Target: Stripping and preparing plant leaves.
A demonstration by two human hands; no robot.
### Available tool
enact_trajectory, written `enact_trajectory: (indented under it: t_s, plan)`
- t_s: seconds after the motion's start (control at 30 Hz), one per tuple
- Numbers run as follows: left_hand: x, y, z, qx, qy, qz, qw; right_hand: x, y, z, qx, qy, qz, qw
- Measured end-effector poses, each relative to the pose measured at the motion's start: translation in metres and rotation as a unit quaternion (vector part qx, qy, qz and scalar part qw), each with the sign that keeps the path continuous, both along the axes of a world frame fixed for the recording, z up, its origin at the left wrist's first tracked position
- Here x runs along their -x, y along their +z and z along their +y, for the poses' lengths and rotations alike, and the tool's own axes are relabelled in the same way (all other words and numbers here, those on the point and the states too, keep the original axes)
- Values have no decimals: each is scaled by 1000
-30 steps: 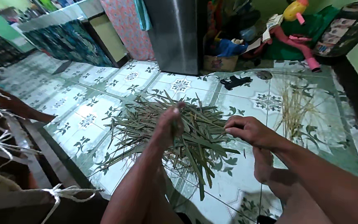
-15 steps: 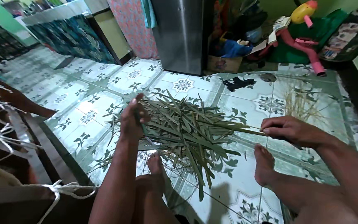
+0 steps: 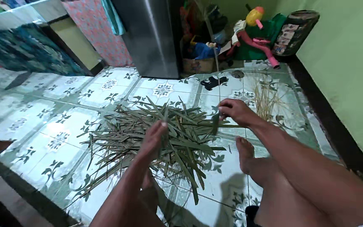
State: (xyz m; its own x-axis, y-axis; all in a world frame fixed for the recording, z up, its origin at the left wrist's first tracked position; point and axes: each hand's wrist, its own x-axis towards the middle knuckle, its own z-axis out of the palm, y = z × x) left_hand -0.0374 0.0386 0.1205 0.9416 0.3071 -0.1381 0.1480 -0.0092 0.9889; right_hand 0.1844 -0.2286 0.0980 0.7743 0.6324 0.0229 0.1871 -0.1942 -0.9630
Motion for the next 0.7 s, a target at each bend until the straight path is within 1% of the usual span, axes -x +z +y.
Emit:
enact_trajectory:
  t_s: [0.1,0.2,0.27,0.43,0.6,0.7]
  plan:
    - [-7,-4,-34,3,-74,61,995,11,2,24,-58,-16,15,998]
    - [-12,-6,-57,23,-103,42,993,25,5,39,-86,-24,19,996]
    - [-17,-8,-66,34,-95,24,995,34,5,46,-93,-24,11,995]
    - [-31,-8,-62,28,-41,23,998,51,8,50,-94,-13,-16,995]
    - [-35,-15,-59,-65,-84,34,994,61,10,51,-124,6,-30,992]
    - [-39,-22,-54,-97,-76,58,991,62,9,48,-123,12,-24,992]
